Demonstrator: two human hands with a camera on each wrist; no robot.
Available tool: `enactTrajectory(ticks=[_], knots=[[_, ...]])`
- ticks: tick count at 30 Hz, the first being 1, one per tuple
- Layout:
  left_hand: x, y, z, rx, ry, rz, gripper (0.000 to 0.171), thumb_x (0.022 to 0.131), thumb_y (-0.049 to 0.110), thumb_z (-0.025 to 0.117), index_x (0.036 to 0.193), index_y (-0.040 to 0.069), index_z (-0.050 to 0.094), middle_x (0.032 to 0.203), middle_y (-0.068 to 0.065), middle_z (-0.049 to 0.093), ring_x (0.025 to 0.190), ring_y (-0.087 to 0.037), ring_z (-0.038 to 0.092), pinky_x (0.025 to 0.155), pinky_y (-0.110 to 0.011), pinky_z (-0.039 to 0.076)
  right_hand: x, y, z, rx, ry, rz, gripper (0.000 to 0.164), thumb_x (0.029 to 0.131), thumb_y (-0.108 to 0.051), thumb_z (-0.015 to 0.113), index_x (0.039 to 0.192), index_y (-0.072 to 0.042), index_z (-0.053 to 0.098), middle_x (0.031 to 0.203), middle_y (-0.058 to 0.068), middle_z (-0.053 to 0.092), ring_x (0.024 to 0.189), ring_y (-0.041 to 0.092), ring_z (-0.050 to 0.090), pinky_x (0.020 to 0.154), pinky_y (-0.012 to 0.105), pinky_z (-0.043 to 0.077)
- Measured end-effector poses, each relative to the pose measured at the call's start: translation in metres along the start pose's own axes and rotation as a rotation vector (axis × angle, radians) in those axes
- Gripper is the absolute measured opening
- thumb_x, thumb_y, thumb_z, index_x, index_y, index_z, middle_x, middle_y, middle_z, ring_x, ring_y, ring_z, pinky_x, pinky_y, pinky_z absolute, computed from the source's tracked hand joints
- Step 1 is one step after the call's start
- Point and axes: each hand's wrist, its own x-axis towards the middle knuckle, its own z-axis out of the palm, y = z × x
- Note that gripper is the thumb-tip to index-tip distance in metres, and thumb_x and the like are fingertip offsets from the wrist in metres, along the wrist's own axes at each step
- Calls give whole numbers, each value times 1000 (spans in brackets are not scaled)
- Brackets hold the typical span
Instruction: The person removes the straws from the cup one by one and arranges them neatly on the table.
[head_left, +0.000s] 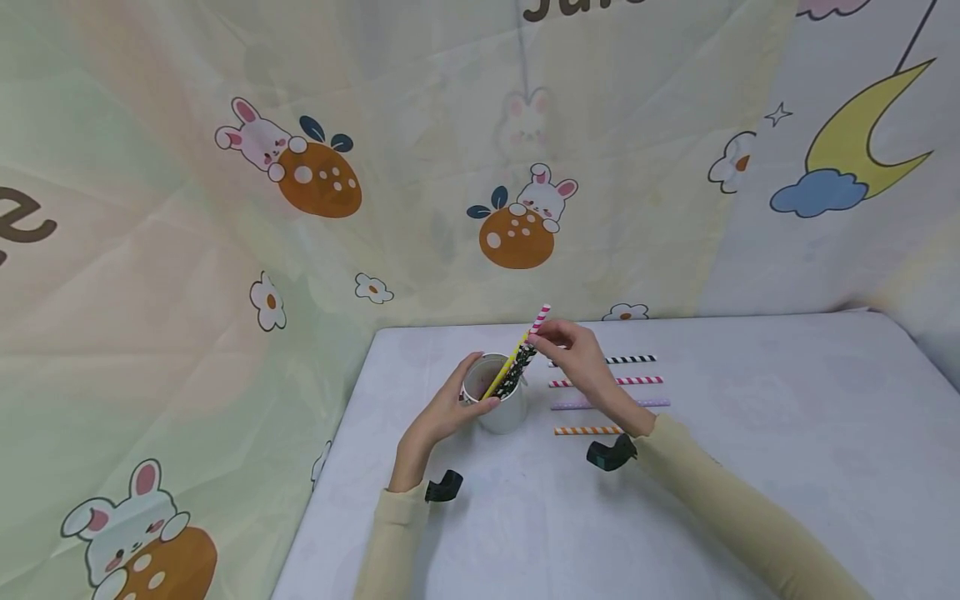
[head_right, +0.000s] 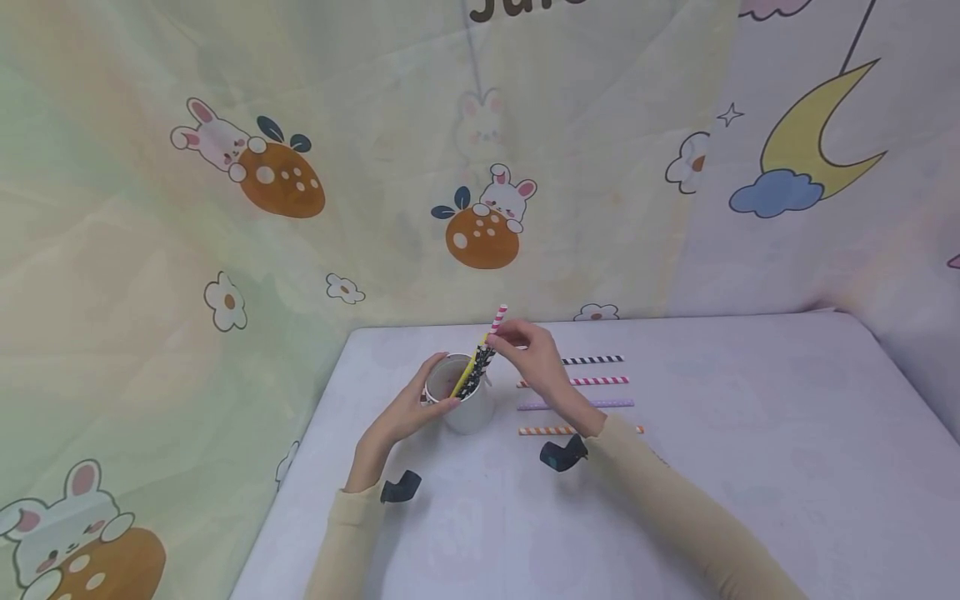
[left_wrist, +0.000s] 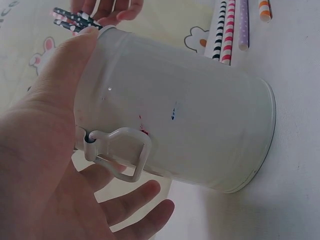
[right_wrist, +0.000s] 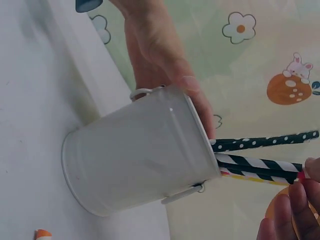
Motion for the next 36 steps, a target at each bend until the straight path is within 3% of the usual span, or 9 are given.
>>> enactTrajectory(ticks=[19,27,36], knots=[[1,-3,0,-22,-13,10,90,86,44,78,158,27,27,151,0,45,140,-23,42,115,-56,33,1,-12,-14,56,31,-60,33,94,-40,70,114,-14,69,109,5,69,100,22,61,83,27,53],[1,-3,1,-17,-11,-7,87,85,46,78,156,36,27,150,0,46,139,-22,43,114,-55,35,0,-19,-23,36,37,-42,38,94,-45,69,117,-15,68,112,4,67,102,22,60,89,38,53],[1,-2,1,-13,-11,-2,86,86,45,77,155,38,27,152,2,44,140,-22,42,114,-54,34,2,-25,-32,40,64,-67,39,94,-43,69,119,-13,68,113,5,66,101,21,59,85,26,52]])
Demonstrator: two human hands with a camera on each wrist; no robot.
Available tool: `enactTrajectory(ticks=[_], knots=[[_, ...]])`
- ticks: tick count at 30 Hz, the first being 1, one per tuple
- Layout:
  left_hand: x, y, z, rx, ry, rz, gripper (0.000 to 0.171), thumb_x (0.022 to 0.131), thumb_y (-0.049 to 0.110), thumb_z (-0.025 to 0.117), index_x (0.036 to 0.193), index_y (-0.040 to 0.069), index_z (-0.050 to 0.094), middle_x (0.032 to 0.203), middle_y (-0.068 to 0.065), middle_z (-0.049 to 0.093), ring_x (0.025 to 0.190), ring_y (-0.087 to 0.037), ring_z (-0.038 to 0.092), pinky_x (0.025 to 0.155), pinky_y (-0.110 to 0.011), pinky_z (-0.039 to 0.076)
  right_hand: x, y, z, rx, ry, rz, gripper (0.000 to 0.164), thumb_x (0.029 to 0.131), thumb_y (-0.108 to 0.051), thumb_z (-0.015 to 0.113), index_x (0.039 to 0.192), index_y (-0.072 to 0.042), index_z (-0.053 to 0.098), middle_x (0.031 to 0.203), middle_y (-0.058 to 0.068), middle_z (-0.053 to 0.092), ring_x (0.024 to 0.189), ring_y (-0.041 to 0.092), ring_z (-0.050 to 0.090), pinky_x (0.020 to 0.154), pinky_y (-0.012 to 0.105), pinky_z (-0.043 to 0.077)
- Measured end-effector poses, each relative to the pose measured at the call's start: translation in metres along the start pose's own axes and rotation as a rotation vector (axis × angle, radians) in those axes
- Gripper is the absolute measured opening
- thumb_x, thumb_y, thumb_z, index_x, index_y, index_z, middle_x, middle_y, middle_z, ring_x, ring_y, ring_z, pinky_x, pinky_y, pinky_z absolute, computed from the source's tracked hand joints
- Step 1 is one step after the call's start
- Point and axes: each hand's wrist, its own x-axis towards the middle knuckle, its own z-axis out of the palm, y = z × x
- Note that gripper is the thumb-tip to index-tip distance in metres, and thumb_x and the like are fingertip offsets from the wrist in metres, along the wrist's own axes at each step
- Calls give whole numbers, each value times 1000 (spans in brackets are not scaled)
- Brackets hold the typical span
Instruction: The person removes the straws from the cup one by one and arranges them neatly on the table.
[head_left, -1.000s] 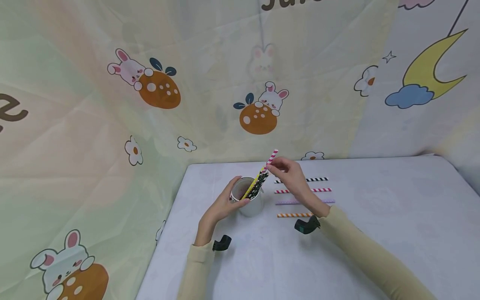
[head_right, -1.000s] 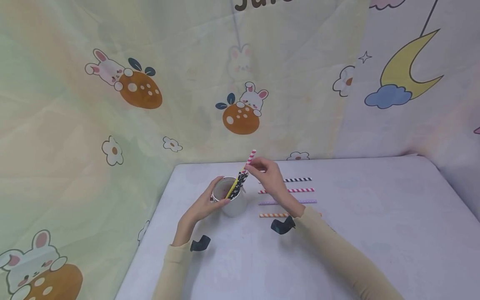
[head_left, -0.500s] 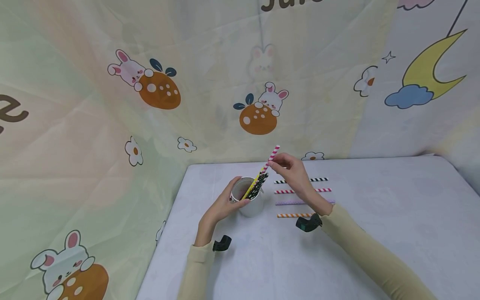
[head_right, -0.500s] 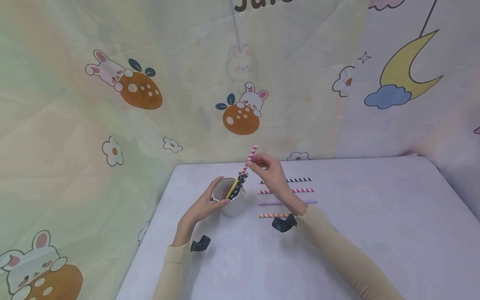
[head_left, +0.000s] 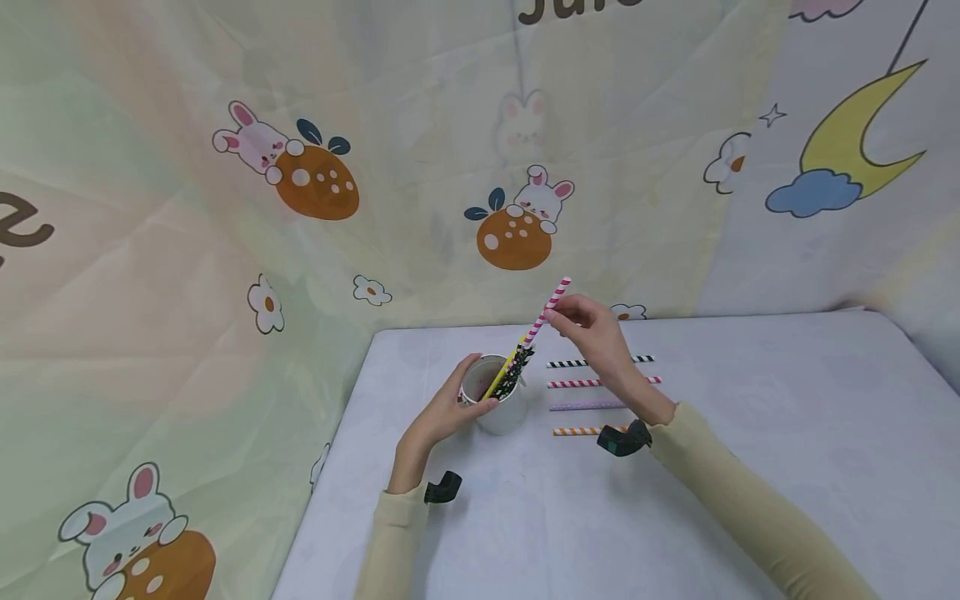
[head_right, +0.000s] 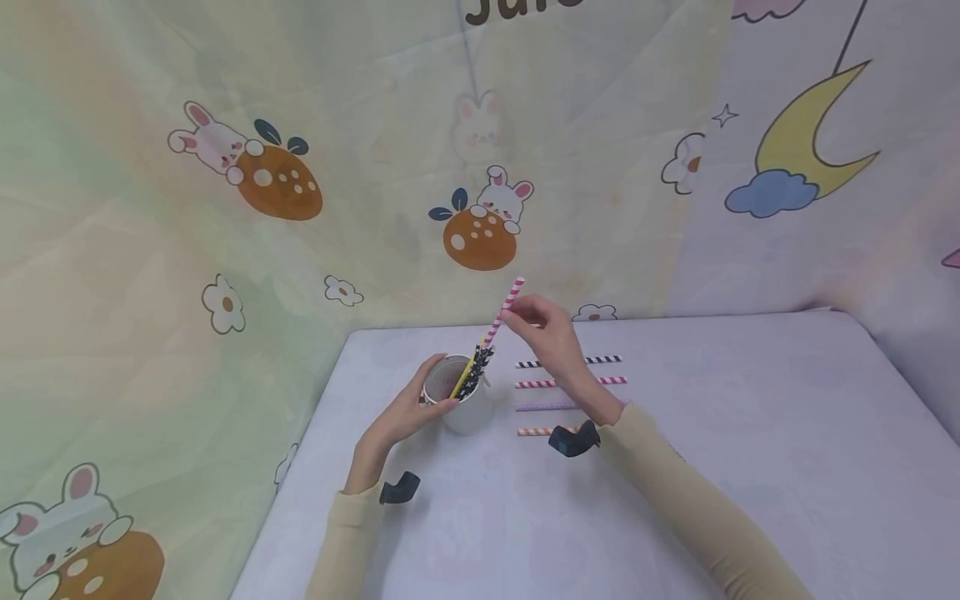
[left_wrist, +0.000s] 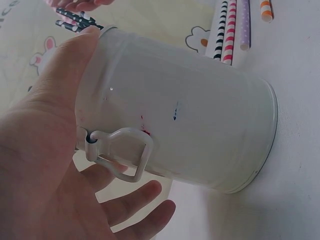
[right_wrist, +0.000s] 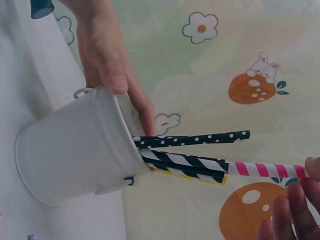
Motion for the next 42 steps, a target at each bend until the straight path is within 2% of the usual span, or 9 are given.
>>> enactTrajectory(ticks=[6,12,15,19,23,29,35,37,42], knots=[[0,-1,0,2,-2,-2,86,86,45,78,155,41,26,149,3,46,138,-20,44,114,-51,35,2,-6,-9,21,21,-2,40,95,-41,69,120,-10,67,111,6,66,99,20,60,86,28,53],[-1,0,0,-3,-2,-5,85,85,46,77,154,41,27,149,1,46,137,-22,44,112,-55,36,4,-13,-21,22,38,-22,37,96,-39,68,119,-10,67,108,5,66,97,20,59,81,24,49],[-2,3,-1,-5,-4,-13,86,85,47,77,155,39,27,150,1,45,137,-23,44,112,-56,36,3,-21,-27,36,47,-25,34,97,-33,68,119,-7,67,106,5,65,95,18,59,81,22,50],[-2,3,-1,-3,-5,-14,89,86,47,77,157,33,27,150,0,45,138,-23,43,112,-57,36,4,-27,-36,50,57,-47,32,98,-28,67,119,-4,66,106,5,65,96,21,59,80,20,51],[-2,3,-1,-6,-9,-12,90,86,48,77,158,30,26,151,1,44,139,-23,43,112,-58,36,6,-29,-45,24,66,-74,32,96,-32,69,116,-8,68,105,5,66,93,20,58,79,22,51],[-2,3,-1,-9,-11,-11,87,86,49,76,156,36,27,151,0,45,139,-23,43,112,-57,36,4,-39,-60,-79,69,-123,29,96,-35,69,114,-13,70,104,-1,67,96,18,58,78,21,49],[-1,2,-1,-3,-8,-22,86,85,49,76,155,40,26,152,-1,43,140,-24,42,112,-57,36,-2,-47,-69,-272,28,-130,26,96,-35,69,113,-15,70,107,0,68,98,14,62,84,16,48],[-1,2,-1,-3,-7,-25,87,85,49,76,155,40,26,153,-1,43,141,-24,41,112,-58,35,-5,-50,-70,-335,0,-135,24,95,-32,70,112,-15,71,109,0,68,99,14,62,85,20,49],[-2,3,-2,-1,-7,-22,87,86,49,76,156,38,26,154,-2,41,142,-26,39,113,-59,34,-11,-56,-73,-504,-123,-200,17,94,-22,73,108,-13,73,110,3,68,106,22,62,88,42,53]])
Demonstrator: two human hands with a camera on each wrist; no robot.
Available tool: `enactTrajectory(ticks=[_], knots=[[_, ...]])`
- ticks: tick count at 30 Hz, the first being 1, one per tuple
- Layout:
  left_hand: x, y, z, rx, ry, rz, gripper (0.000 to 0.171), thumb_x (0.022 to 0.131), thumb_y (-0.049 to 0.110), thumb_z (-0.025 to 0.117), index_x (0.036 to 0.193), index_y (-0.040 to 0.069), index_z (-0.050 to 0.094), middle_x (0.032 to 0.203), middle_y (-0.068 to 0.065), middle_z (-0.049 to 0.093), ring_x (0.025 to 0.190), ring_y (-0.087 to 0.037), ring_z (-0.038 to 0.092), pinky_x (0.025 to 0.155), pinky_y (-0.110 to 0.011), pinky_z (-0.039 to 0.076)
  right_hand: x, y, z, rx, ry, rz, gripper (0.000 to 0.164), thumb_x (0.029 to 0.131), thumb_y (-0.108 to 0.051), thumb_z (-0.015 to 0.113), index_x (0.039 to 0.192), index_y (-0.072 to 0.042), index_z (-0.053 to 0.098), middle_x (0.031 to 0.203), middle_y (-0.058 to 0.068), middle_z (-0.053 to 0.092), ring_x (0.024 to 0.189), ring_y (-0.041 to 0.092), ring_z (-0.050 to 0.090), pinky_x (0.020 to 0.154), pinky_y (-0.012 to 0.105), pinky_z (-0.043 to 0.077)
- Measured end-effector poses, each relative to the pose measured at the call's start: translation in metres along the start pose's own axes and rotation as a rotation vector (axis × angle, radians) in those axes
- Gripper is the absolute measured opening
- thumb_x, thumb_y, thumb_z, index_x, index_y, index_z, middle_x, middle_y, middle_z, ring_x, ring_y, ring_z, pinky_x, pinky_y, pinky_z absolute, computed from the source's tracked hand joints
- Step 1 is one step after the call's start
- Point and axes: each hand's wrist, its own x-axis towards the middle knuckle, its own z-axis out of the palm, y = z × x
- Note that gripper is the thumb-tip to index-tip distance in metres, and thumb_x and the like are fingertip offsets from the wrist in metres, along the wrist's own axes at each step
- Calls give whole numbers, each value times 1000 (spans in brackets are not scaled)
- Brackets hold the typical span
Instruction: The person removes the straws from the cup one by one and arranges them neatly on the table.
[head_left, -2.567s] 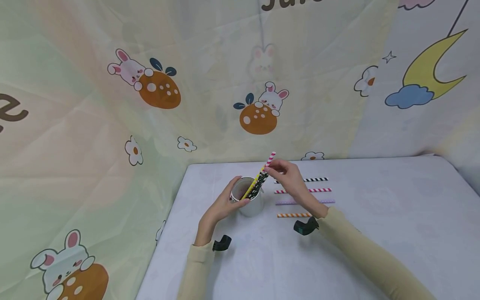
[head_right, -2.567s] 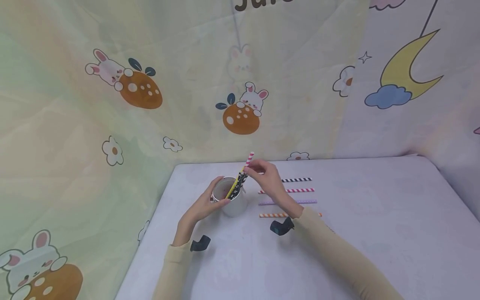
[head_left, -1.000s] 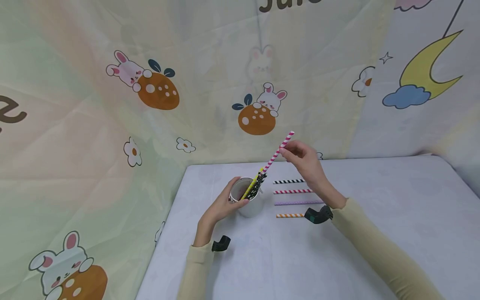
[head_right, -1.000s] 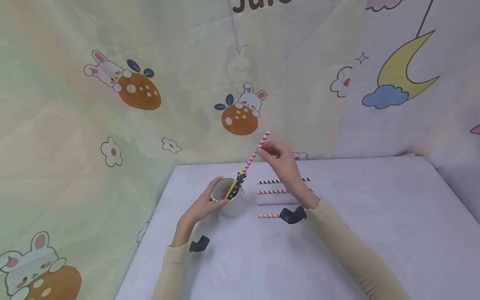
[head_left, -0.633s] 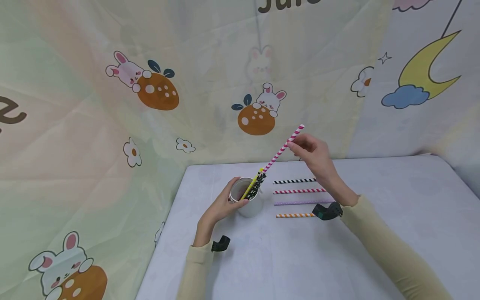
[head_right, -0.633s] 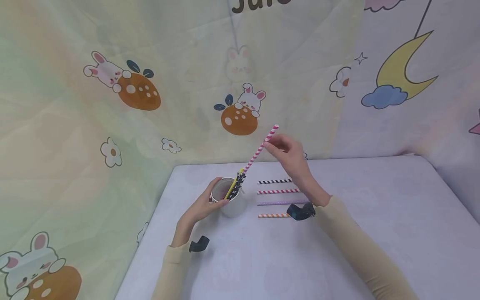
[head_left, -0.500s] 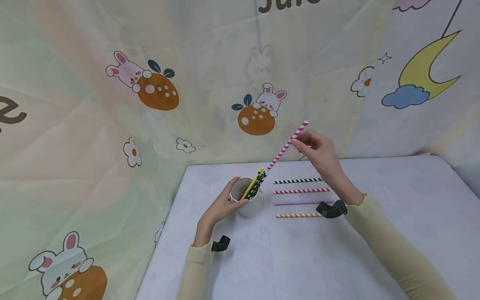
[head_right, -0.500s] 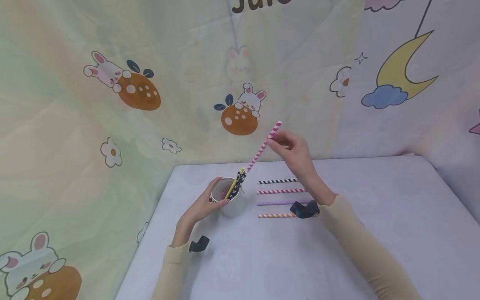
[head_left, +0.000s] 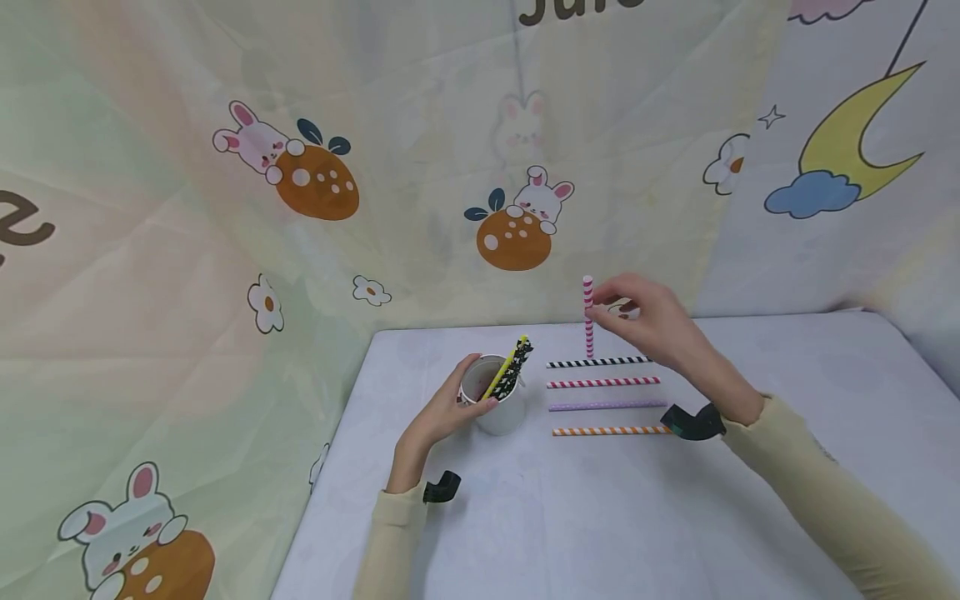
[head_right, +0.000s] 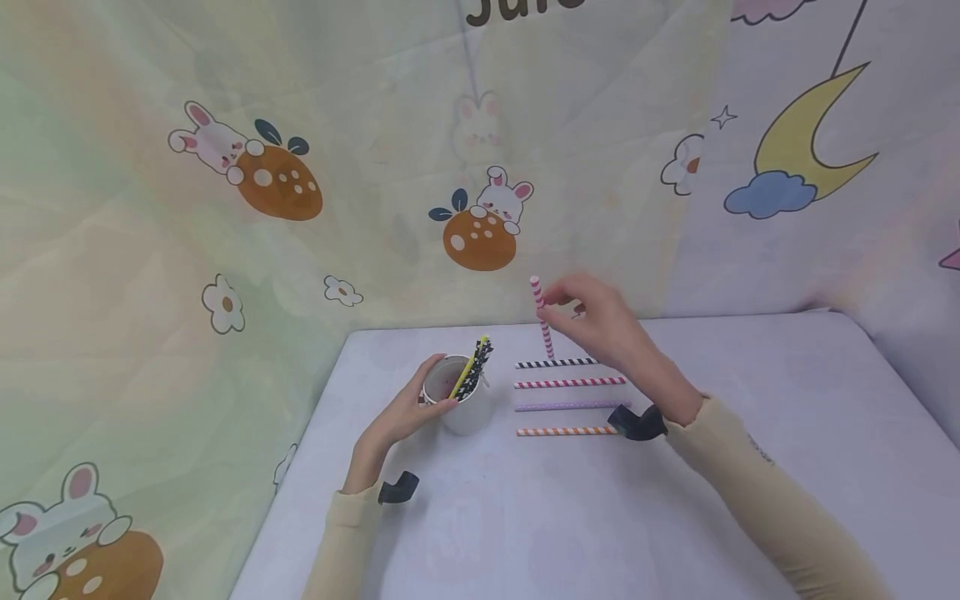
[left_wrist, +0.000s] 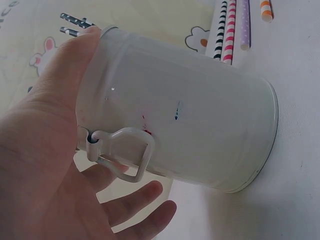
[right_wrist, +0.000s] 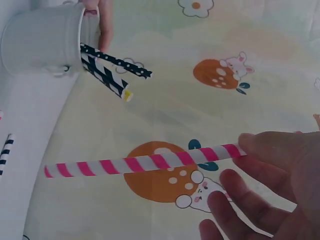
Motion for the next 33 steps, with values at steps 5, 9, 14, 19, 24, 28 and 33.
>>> enactTrajectory(ticks=[5,9,14,19,24,28,33], knots=[[-1,1,0,-5,5,11,88,86,47,77,157,34,26,155,-3,41,143,-27,39,113,-60,33,-6,-6,-1,-173,-172,-45,16,91,-20,76,105,-14,73,103,1,68,100,22,63,87,44,54],[0,2,0,-10,10,14,88,87,44,77,158,33,27,155,-3,42,143,-27,39,113,-60,33,-13,-9,3,-305,-290,-57,13,88,-20,78,101,-17,74,98,-1,68,92,18,61,78,36,54],[-1,2,0,-10,14,15,88,87,42,77,158,29,27,155,-3,41,143,-27,39,112,-60,34,-22,-7,11,-431,-388,-113,9,87,-16,78,93,-19,73,91,-2,66,81,14,59,67,30,50],[0,1,0,-15,11,12,88,87,42,77,158,29,27,155,-3,42,141,-28,41,111,-61,35,-31,-6,21,-509,-435,-152,9,84,-10,77,87,-18,72,82,-2,63,71,13,56,62,29,48],[0,1,0,-13,17,15,88,87,42,77,158,31,27,154,-4,43,140,-28,42,112,-61,34,-44,-5,36,-581,-465,-191,10,82,-10,79,83,-17,70,78,-3,61,70,14,56,62,30,47],[1,1,0,-8,16,15,88,86,44,77,157,33,27,153,-4,44,140,-27,42,113,-58,33,-57,-2,53,-637,-482,-204,11,81,-8,79,81,-15,70,73,-3,59,67,15,55,60,30,45],[1,-1,1,-5,5,10,89,86,47,77,157,33,26,154,-3,42,141,-26,40,113,-58,34,-76,3,77,-740,-535,-185,9,81,-11,80,88,-12,74,77,3,63,72,21,60,67,36,51]])
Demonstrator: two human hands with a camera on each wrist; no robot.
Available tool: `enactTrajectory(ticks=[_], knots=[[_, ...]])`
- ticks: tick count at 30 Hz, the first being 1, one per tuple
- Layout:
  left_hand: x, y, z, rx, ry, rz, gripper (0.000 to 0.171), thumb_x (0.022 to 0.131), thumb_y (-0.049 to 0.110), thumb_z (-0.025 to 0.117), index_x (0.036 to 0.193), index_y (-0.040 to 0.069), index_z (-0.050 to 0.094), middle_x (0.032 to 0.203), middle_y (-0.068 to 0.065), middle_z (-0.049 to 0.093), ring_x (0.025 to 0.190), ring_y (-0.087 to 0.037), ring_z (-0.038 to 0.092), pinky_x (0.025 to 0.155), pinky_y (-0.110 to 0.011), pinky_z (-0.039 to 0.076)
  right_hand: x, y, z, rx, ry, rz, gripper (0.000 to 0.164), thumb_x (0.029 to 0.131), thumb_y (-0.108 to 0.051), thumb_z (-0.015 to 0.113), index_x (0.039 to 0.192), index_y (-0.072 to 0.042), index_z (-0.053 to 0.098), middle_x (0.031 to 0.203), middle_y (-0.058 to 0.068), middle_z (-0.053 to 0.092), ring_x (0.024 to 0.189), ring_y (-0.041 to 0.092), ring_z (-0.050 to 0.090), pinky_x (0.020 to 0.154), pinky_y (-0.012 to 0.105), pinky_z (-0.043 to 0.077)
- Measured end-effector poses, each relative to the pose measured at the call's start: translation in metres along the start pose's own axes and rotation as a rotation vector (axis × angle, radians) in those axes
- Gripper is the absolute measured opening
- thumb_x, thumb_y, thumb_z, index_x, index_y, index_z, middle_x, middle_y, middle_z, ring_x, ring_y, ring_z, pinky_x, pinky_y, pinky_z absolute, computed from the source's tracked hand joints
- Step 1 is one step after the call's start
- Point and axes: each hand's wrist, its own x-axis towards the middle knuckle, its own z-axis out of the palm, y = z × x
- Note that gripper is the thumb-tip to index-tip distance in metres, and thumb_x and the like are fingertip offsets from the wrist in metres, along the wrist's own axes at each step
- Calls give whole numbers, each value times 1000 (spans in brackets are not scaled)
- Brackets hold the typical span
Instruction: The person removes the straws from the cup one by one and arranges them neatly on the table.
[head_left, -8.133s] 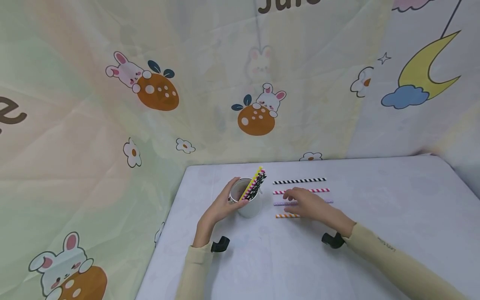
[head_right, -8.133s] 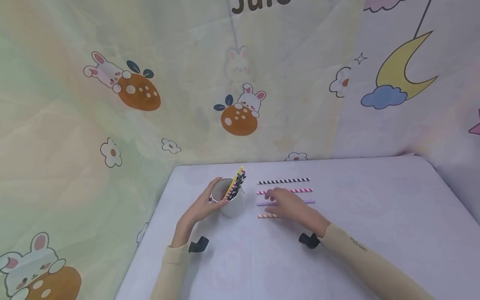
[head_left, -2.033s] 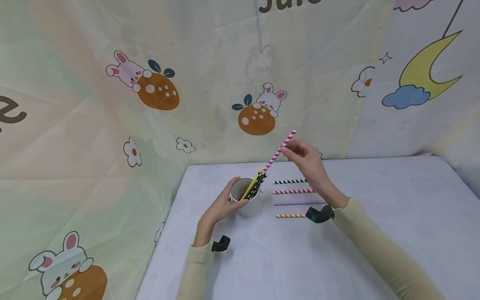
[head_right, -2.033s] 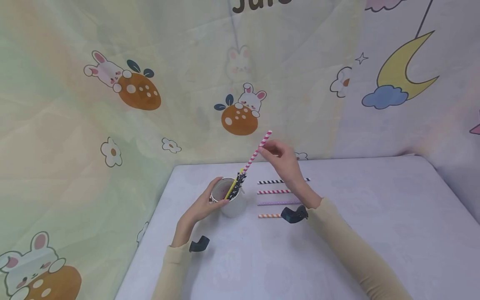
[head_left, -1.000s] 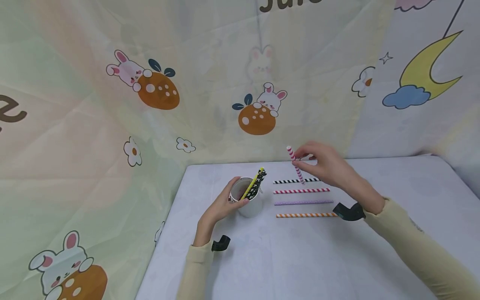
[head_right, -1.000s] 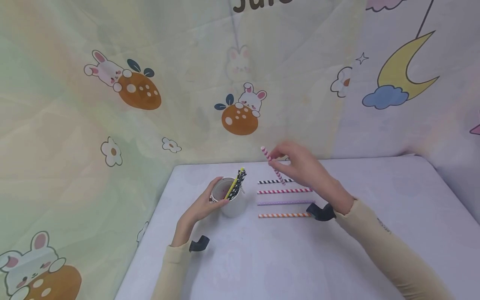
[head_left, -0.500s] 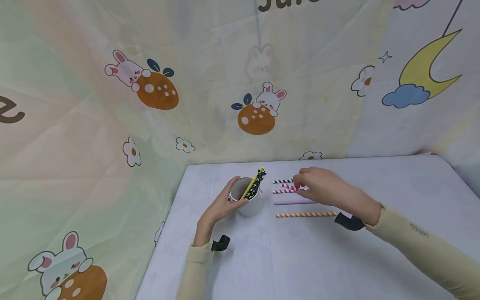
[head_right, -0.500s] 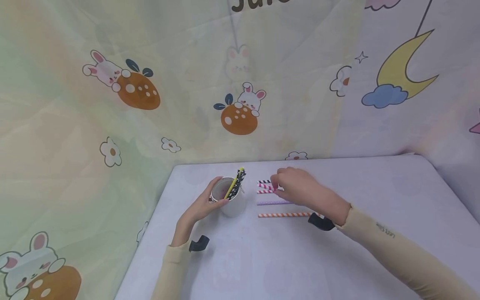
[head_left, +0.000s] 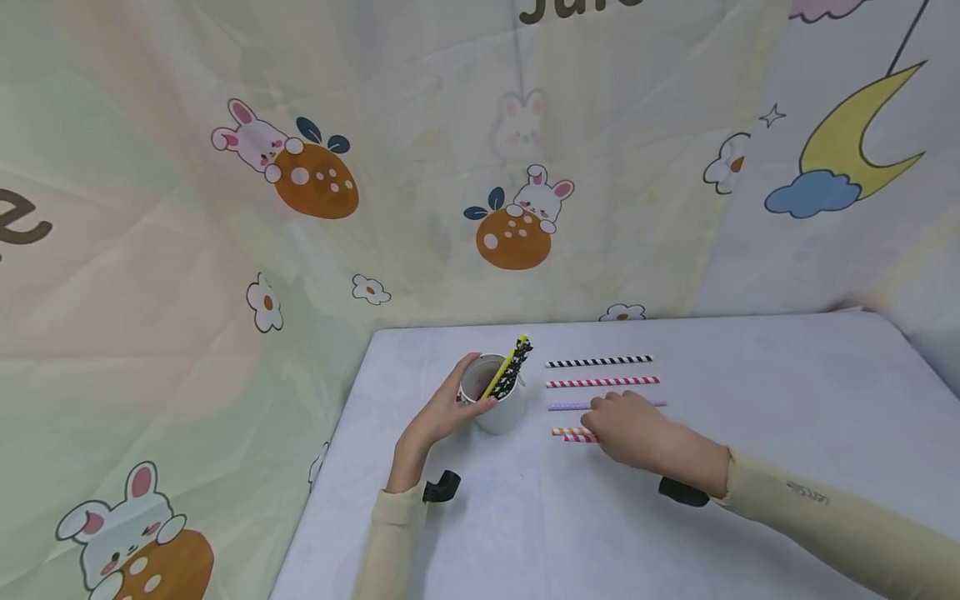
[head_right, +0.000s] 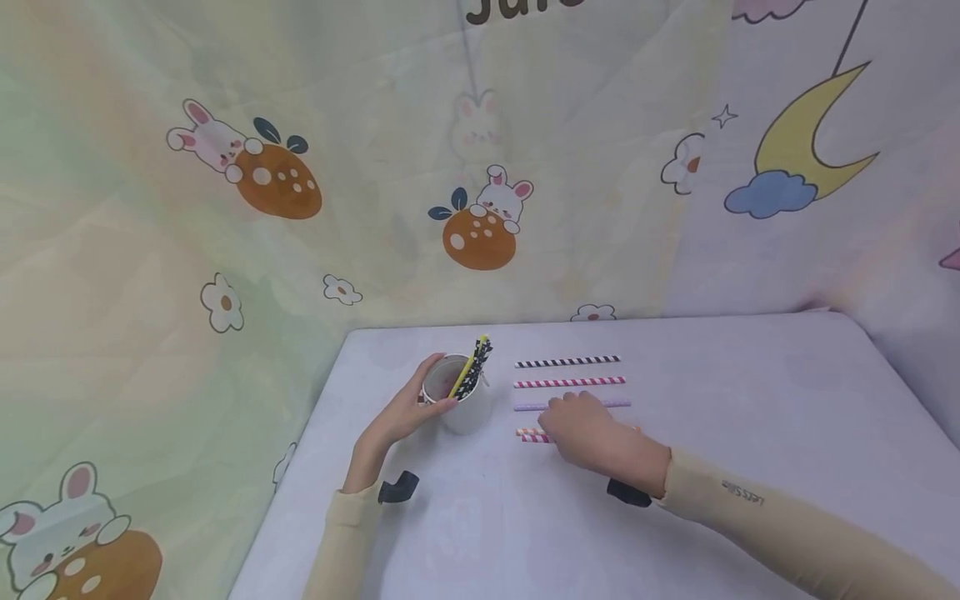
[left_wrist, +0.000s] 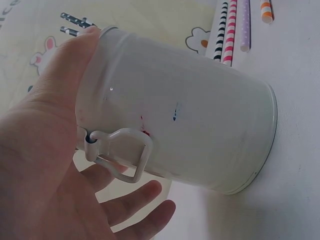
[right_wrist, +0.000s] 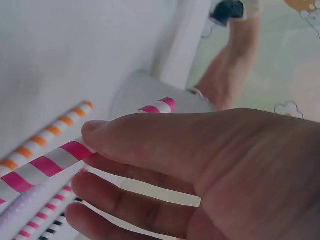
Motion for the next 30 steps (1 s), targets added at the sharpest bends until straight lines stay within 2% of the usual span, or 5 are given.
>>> enactTrajectory(ticks=[6,17,22,30], knots=[[0,0,1,-4,-1,-12,91,85,49,77,158,32,26,154,-1,41,142,-26,40,113,-58,34,-3,-17,22,-56,-24,23,7,83,-13,79,84,-12,72,76,5,63,73,25,61,71,42,53],[0,0,0,-10,0,-10,89,85,49,77,157,35,27,155,-2,41,142,-26,39,113,-59,34,3,-27,41,-68,-49,64,9,83,-9,77,79,-10,69,75,6,60,70,24,56,68,40,48],[0,0,0,-16,-6,4,87,85,47,77,156,36,27,154,-3,41,142,-27,40,113,-59,33,4,-26,47,-57,-24,62,11,82,-7,77,76,-10,68,73,6,60,70,24,57,68,40,48],[0,0,0,-7,-5,-12,89,85,49,77,156,38,26,155,0,40,143,-24,38,114,-58,33,3,-27,49,-13,-50,62,10,83,-8,76,78,-9,67,73,6,60,69,23,55,70,41,49]])
